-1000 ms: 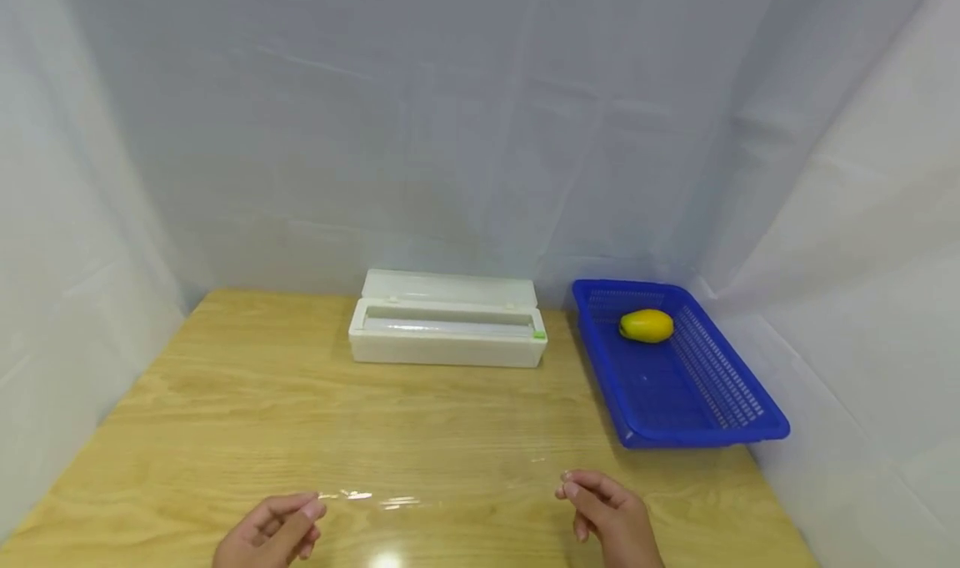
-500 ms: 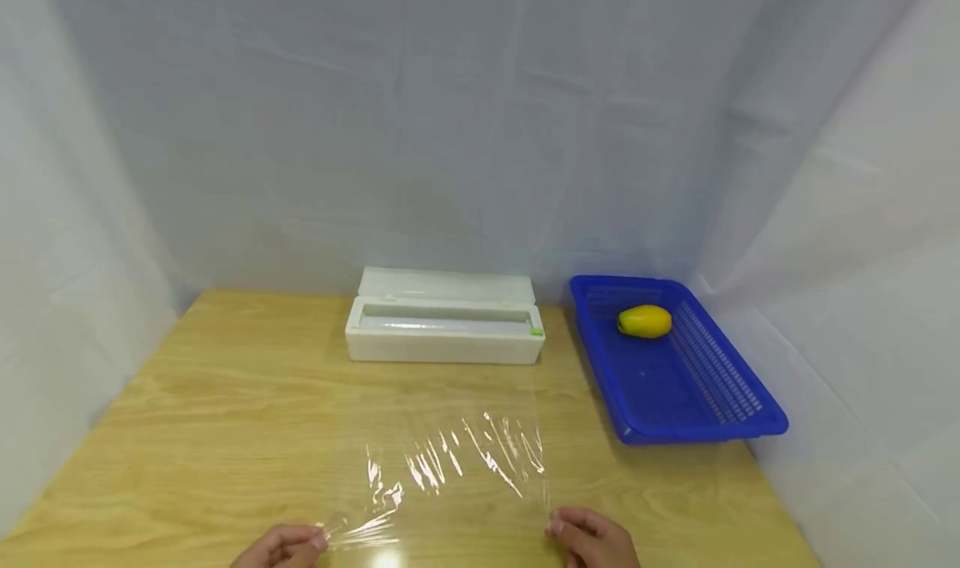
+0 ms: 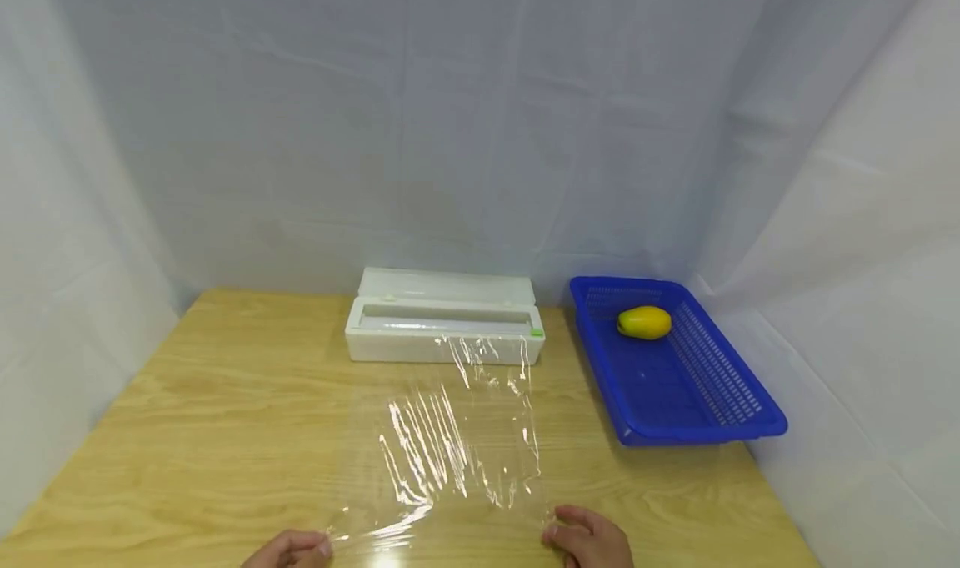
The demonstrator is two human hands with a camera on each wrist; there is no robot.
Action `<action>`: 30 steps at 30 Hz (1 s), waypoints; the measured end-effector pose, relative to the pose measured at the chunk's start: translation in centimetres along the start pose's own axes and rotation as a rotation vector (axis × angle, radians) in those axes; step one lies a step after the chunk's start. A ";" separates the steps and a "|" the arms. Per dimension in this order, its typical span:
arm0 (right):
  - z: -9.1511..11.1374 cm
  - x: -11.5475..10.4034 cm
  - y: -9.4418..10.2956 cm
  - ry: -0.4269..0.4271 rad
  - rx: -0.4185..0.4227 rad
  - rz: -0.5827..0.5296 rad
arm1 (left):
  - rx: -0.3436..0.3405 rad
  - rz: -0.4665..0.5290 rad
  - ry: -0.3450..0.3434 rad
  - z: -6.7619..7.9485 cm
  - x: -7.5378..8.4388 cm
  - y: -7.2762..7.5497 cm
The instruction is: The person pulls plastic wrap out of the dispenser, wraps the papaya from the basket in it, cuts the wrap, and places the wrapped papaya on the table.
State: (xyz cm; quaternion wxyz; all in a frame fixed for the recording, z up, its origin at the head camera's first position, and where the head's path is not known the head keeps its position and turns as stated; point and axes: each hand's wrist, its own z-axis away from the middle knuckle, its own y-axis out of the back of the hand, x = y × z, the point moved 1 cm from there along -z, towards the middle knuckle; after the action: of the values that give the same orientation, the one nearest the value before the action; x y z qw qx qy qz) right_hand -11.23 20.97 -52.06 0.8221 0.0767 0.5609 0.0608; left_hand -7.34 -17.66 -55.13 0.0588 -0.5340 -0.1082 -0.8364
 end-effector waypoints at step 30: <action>-2.8 -1.7 -1.1 0.055 0.014 -0.024 | 0.010 -0.166 -0.067 -0.9 4.7 -0.7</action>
State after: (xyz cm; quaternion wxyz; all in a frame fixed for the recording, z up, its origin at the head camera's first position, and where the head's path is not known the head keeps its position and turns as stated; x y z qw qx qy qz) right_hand -14.46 19.75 -51.68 0.8066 0.0741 0.5844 0.0489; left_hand -10.28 -17.14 -51.31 -0.0120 -0.5507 -0.1581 -0.8195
